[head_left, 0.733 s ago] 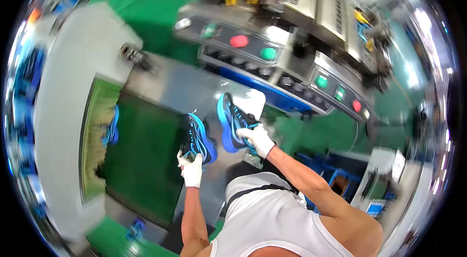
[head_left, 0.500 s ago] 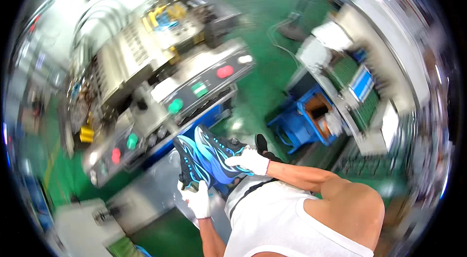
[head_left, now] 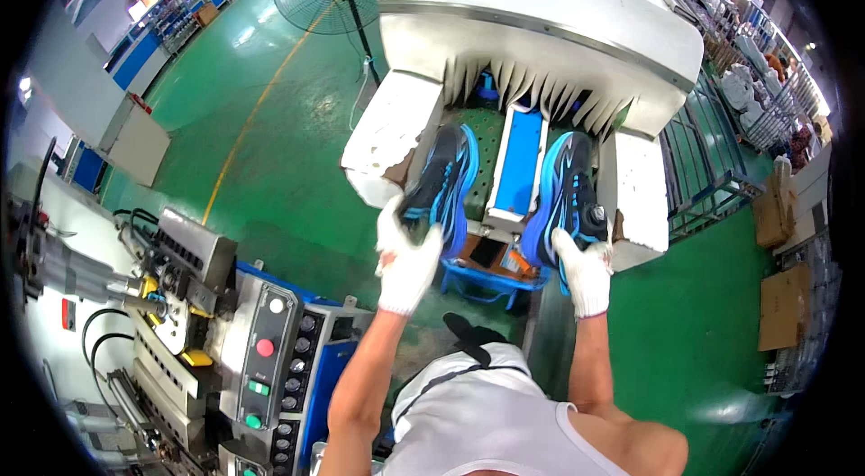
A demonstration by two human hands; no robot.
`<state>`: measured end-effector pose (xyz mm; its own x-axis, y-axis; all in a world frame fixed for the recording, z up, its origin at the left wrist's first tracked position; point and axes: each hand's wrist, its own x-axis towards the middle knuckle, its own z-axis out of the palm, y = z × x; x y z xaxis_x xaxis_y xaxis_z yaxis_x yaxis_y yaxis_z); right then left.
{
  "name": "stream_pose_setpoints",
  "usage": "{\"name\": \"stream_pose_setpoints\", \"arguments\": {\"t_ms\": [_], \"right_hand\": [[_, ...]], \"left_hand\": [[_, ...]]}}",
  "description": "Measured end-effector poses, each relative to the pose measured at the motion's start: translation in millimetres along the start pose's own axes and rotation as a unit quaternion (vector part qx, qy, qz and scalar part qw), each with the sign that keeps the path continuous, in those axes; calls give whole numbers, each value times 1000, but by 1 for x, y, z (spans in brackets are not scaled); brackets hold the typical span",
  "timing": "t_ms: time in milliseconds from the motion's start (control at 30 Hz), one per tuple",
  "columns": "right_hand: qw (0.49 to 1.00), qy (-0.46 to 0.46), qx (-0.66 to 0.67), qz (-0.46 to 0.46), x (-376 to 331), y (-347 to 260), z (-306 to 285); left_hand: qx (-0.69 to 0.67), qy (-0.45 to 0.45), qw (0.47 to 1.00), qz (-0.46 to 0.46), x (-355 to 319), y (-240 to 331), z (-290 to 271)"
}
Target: The person picks up shoes from a conveyor belt, places them into a lasting machine to shape the heels, and then returns them to the conveyor belt.
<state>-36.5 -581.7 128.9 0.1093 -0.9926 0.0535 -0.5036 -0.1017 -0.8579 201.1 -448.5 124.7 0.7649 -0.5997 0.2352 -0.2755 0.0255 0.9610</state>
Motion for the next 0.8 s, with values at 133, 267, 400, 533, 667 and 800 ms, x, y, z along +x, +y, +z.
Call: {"name": "stream_pose_setpoints", "arguments": {"t_ms": [133,267,400,533,667,800], "right_hand": [[990,76,-115,1,117,29,39],[968,3,-249,8,219,-4,67],[952,3,-307,-7,243,-27,91],[919,125,-79,-366,80,-74,129],[833,-505,113,-194,-56,28,252],[512,-791,-120,-314,-212,25,279]], "left_hand": [[149,-59,984,71,105,-79,117],[164,-87,979,81,158,-91,151],[107,-73,991,42,138,-100,115],[125,47,985,105,4,-120,-4],[298,38,938,-175,-195,-158,-172],[325,312,752,-481,-437,-126,-288]]}}
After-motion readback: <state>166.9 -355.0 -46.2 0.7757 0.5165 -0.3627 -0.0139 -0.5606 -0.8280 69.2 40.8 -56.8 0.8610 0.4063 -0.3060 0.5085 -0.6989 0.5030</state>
